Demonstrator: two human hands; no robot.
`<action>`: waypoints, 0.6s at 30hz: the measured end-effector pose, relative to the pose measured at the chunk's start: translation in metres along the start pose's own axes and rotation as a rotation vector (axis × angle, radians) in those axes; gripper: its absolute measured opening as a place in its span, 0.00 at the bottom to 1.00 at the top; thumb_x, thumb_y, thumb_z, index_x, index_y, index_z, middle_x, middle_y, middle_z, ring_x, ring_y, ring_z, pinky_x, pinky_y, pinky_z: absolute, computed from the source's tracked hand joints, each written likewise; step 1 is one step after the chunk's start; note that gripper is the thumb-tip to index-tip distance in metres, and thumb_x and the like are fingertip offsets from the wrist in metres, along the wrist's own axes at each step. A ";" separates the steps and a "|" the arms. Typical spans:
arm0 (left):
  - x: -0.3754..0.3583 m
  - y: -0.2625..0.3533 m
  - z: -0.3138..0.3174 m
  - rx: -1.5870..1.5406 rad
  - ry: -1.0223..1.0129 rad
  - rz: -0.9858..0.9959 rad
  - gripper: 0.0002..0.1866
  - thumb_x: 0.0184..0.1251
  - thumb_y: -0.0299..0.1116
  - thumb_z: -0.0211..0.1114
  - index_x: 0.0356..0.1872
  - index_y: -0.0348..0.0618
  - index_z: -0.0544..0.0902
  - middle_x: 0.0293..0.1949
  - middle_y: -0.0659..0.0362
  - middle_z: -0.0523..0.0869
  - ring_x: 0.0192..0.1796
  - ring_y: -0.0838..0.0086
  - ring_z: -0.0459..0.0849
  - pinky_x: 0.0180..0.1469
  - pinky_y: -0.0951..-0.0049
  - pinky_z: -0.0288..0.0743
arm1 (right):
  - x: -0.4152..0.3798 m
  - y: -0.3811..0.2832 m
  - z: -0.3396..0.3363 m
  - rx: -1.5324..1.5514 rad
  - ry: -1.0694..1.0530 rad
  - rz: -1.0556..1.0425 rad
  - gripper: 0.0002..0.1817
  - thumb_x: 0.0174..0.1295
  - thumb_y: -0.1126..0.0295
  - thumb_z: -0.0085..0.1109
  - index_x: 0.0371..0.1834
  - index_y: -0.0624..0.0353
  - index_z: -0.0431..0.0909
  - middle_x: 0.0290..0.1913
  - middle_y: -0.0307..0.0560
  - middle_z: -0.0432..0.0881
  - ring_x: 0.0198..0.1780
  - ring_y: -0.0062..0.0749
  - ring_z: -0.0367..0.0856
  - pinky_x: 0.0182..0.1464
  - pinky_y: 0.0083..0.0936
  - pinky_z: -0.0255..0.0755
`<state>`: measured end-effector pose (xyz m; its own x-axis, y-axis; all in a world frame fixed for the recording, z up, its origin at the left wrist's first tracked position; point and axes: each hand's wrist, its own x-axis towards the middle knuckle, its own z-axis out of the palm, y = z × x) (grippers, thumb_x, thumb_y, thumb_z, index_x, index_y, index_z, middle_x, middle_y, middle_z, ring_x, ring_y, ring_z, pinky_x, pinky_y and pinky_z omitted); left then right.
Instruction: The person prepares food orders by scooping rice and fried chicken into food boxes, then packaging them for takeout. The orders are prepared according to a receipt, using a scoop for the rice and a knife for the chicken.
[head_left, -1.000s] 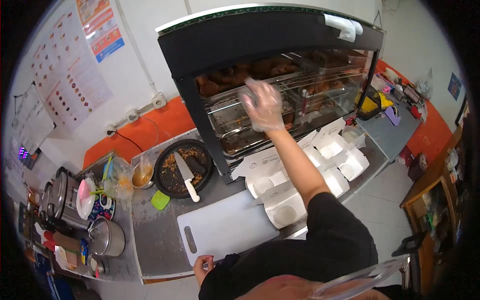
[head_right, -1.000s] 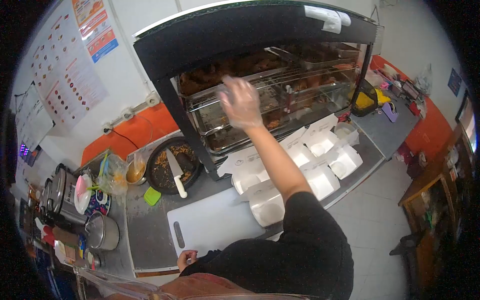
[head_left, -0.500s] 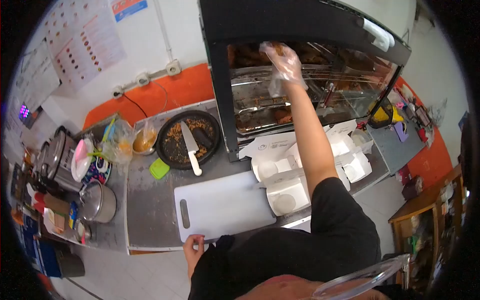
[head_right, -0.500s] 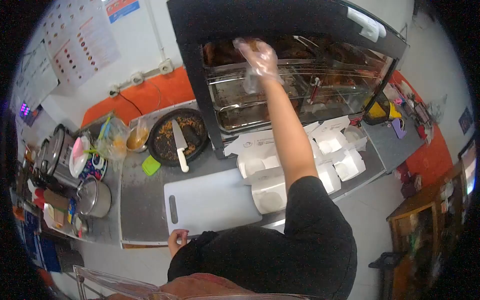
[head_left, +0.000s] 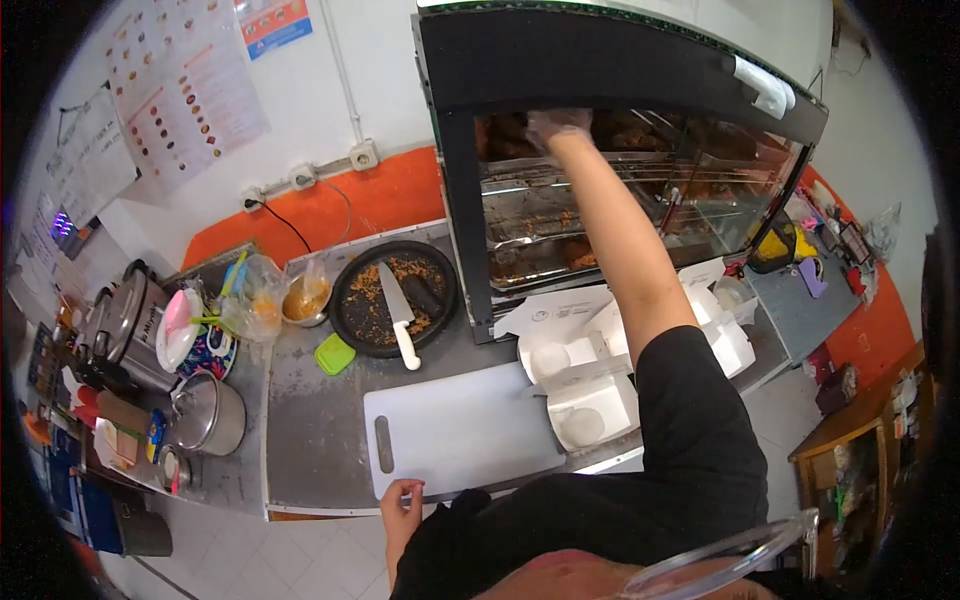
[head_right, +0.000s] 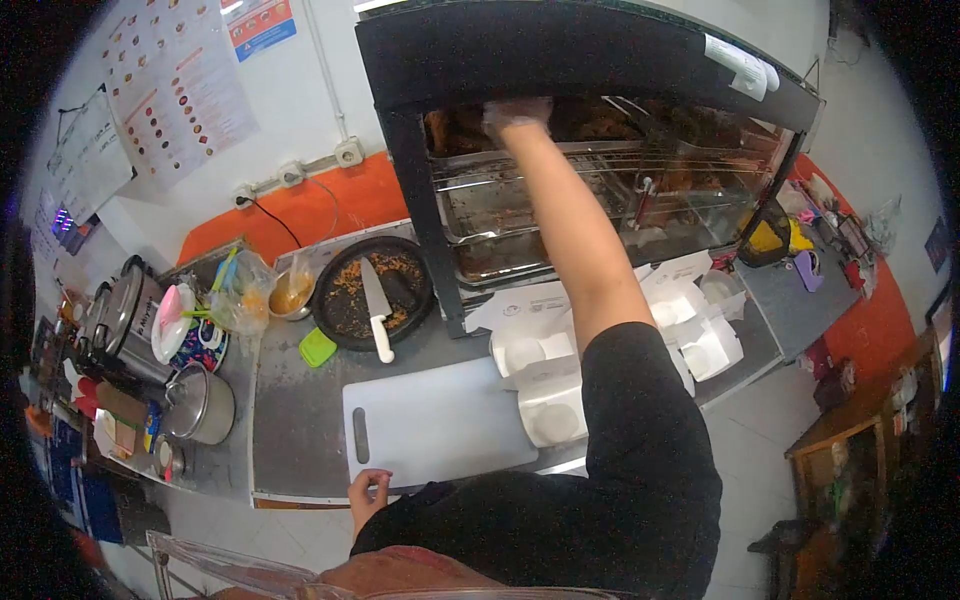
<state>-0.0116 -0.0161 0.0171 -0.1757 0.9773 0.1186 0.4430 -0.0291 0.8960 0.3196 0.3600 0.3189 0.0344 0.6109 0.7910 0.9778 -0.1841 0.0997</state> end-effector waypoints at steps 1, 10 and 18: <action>-0.003 -0.002 -0.001 -0.005 0.010 -0.021 0.04 0.57 0.26 0.61 0.30 0.36 0.79 0.26 0.56 0.81 0.32 0.73 0.79 0.38 0.74 0.71 | 0.009 0.007 0.014 -0.040 -0.001 0.014 0.31 0.59 0.58 0.44 0.67 0.46 0.55 0.70 0.47 0.50 0.70 0.46 0.47 0.69 0.42 0.44; -0.025 -0.018 -0.018 -0.014 0.104 -0.087 0.03 0.58 0.26 0.61 0.30 0.37 0.79 0.27 0.56 0.81 0.32 0.72 0.79 0.39 0.74 0.71 | -0.005 -0.025 -0.017 0.213 0.037 -0.091 0.29 0.59 0.55 0.41 0.66 0.47 0.57 0.69 0.50 0.53 0.69 0.49 0.49 0.67 0.47 0.43; -0.031 -0.002 -0.023 0.034 0.152 -0.039 0.04 0.59 0.26 0.60 0.30 0.35 0.79 0.29 0.54 0.82 0.33 0.70 0.79 0.41 0.73 0.71 | -0.023 -0.046 -0.025 0.273 -0.069 0.008 0.29 0.56 0.49 0.49 0.56 0.56 0.71 0.59 0.54 0.69 0.59 0.46 0.68 0.58 0.47 0.59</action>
<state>-0.0274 -0.0511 0.0213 -0.3235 0.9343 0.1495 0.4621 0.0181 0.8867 0.2691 0.3351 0.3117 0.0472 0.6632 0.7469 0.9966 0.0193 -0.0802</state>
